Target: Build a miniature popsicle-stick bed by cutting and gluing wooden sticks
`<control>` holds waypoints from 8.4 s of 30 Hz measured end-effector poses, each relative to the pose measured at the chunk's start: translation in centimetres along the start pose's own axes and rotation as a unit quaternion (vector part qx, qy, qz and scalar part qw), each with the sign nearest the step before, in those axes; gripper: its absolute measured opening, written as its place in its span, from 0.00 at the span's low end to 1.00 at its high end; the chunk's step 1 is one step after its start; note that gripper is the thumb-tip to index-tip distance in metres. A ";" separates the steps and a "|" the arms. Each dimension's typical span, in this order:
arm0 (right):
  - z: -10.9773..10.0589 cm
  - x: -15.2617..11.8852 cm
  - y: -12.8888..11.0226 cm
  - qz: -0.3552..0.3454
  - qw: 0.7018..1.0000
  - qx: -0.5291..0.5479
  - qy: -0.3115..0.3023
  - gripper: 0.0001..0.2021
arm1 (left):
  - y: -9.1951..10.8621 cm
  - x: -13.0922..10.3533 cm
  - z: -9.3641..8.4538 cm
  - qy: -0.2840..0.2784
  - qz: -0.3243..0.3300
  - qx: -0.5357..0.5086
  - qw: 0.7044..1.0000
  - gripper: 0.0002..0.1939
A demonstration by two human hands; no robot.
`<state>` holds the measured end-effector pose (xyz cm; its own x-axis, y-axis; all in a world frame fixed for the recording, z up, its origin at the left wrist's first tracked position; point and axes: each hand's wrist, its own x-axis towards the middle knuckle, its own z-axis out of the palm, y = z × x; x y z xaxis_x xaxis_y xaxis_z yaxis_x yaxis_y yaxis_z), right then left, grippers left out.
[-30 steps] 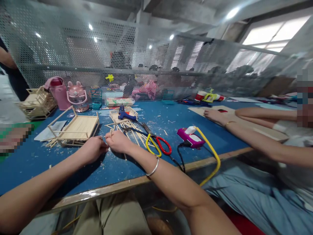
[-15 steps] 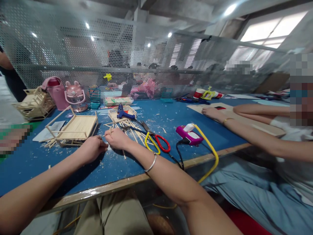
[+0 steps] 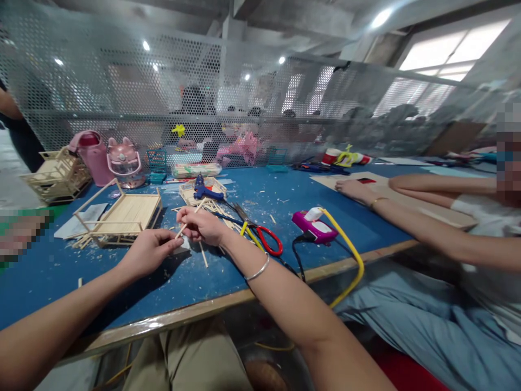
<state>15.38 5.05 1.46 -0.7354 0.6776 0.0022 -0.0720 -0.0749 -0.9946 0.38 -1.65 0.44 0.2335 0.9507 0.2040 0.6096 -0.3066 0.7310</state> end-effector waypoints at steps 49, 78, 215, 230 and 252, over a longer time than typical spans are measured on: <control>-1.9 -0.5 -1.1 0.004 0.976 -0.211 0.053 0.04 | -1.5 0.3 0.4 -0.004 0.018 0.266 0.964 0.12; -1.7 -1.5 -1.4 -0.043 0.732 -0.680 0.001 0.13 | -0.4 -0.6 0.8 -0.032 0.039 0.285 0.957 0.11; 0.2 0.3 0.7 -0.089 0.814 -0.565 0.101 0.15 | -0.9 0.2 1.3 -0.016 -0.034 0.215 0.976 0.37; 0.6 0.4 0.9 -0.102 0.805 -0.572 0.117 0.13 | -0.8 0.2 1.3 -0.024 -0.032 0.222 0.974 0.38; 0.5 0.6 0.7 -0.097 0.796 -0.587 0.106 0.13 | -0.5 0.2 1.2 -0.020 -0.041 0.248 0.968 0.38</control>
<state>14.55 5.09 0.81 -0.6488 0.7098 0.2743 0.6004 0.6989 -0.3886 1.07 -1.39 -0.67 0.1925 0.9732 0.1260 0.9136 -0.2246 0.3389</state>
